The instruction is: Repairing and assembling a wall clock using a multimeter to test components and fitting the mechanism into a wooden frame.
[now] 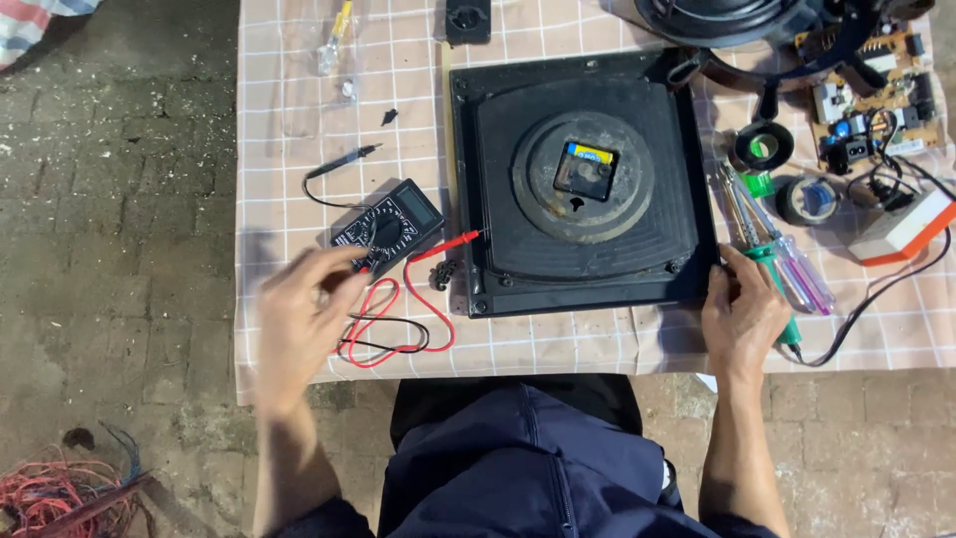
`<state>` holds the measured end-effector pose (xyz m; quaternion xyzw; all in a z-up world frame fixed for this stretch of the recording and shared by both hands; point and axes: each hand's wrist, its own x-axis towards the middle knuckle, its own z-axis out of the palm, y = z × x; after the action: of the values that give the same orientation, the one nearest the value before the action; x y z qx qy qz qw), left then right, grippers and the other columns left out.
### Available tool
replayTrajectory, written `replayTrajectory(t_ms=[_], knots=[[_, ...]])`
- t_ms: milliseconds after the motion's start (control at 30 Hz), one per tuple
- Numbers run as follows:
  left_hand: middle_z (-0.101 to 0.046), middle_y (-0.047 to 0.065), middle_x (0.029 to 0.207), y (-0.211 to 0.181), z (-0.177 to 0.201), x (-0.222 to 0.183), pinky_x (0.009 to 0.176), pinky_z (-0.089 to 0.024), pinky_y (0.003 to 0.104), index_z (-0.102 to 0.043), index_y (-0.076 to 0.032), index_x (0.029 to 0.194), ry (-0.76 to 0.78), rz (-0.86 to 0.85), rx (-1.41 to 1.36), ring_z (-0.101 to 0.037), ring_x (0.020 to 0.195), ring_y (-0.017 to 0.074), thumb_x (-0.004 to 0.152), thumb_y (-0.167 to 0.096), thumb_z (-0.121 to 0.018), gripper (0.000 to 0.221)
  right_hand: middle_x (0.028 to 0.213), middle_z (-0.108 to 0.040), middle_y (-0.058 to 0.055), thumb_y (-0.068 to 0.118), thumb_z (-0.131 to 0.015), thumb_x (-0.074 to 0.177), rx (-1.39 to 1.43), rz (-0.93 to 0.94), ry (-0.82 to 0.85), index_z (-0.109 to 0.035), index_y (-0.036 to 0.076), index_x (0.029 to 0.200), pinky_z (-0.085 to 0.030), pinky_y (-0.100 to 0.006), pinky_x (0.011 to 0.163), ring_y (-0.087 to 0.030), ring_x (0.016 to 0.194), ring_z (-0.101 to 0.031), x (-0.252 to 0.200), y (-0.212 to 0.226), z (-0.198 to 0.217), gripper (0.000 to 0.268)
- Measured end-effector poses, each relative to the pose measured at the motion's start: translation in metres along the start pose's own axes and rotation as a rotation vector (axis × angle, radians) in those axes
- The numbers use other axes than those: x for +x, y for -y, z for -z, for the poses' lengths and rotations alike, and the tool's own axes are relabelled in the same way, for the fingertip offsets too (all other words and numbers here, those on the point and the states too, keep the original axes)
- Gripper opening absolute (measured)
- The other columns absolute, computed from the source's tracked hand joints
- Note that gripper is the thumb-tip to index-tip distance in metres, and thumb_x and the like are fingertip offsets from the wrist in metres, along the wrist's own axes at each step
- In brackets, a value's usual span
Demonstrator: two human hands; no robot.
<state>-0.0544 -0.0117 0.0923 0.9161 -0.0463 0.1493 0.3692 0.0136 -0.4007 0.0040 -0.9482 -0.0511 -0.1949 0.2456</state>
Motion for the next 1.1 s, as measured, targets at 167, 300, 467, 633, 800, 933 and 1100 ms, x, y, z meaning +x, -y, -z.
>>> replayTrajectory(t_ms=[167, 300, 467, 633, 800, 933, 1100], knots=[[-0.055, 0.005, 0.081, -0.005, -0.037, 0.026, 0.068, -0.043, 0.028, -0.061, -0.005, 0.098, 0.142, 0.079, 0.021, -0.054, 0.074, 0.0155, 0.079, -0.009, -0.060, 0.019, 0.088, -0.062, -0.015, -0.002, -0.056, 0.084, 0.064, -0.029, -0.008, -0.065, -0.003, 0.106, -0.044, -0.033, 0.063, -0.024, 0.072, -0.057, -0.002, 0.000, 0.000, 0.024], [-0.047, 0.005, 0.079, 0.022, -0.080, 0.027, 0.072, -0.037, 0.033, -0.061, -0.004, 0.094, 0.163, -0.118, 0.184, -0.041, 0.077, 0.0243, 0.074, -0.014, -0.067, 0.023, 0.091, -0.062, -0.015, -0.001, -0.056, 0.085, 0.030, 0.011, -0.008, -0.065, -0.003, 0.106, -0.045, -0.035, 0.066, -0.026, 0.077, -0.059, -0.004, -0.007, -0.004, 0.024], [-0.046, 0.007, 0.080, 0.041, -0.101, 0.029, 0.064, -0.043, 0.039, -0.059, -0.003, 0.080, 0.166, -0.113, 0.318, -0.045, 0.081, 0.0276, 0.076, -0.011, -0.063, 0.010, 0.090, -0.062, -0.016, 0.000, -0.057, 0.087, 0.007, 0.046, -0.026, -0.064, -0.004, 0.107, -0.045, -0.034, 0.061, -0.026, 0.074, -0.059, -0.006, -0.009, -0.006, 0.022], [-0.053, 0.003, 0.070, 0.016, -0.048, 0.039, 0.058, -0.039, 0.023, -0.056, -0.007, 0.078, -0.056, 0.181, -0.213, -0.053, 0.060, 0.0127, 0.080, -0.007, -0.056, 0.002, 0.093, -0.064, -0.015, 0.002, -0.057, 0.086, -0.039, 0.074, -0.034, -0.066, -0.001, 0.108, -0.044, -0.034, 0.061, -0.026, 0.075, -0.059, -0.009, -0.019, -0.012, 0.024], [-0.052, 0.008, 0.079, 0.010, -0.012, 0.041, 0.050, -0.054, 0.021, -0.050, 0.001, 0.087, -0.113, 0.260, -0.554, -0.058, 0.062, 0.0151, 0.089, -0.005, -0.042, 0.010, 0.091, -0.064, -0.015, 0.002, -0.057, 0.087, -0.047, 0.080, -0.036, -0.067, -0.003, 0.109, -0.045, -0.035, 0.062, -0.026, 0.072, -0.058, -0.011, -0.020, -0.013, 0.025], [-0.051, 0.006, 0.078, 0.026, -0.008, 0.042, 0.055, -0.043, 0.020, -0.049, -0.004, 0.093, -0.147, 0.132, -0.353, -0.053, 0.063, 0.0104, 0.092, -0.010, -0.037, 0.013, 0.096, -0.064, -0.019, -0.002, -0.056, 0.085, -0.015, 0.110, -0.045, -0.066, -0.006, 0.110, -0.046, -0.037, 0.068, -0.030, 0.082, -0.060, -0.011, -0.013, -0.010, 0.026], [-0.041, 0.011, 0.084, 0.038, -0.037, 0.039, 0.056, -0.037, 0.042, -0.043, -0.005, 0.083, -0.037, 0.109, 0.194, -0.046, 0.069, 0.0270, 0.087, -0.017, -0.046, 0.014, 0.094, -0.063, -0.019, -0.002, -0.056, 0.087, -0.009, 0.104, -0.048, -0.066, -0.008, 0.109, -0.046, -0.037, 0.066, -0.030, 0.080, -0.059, -0.011, -0.009, -0.009, 0.025]])
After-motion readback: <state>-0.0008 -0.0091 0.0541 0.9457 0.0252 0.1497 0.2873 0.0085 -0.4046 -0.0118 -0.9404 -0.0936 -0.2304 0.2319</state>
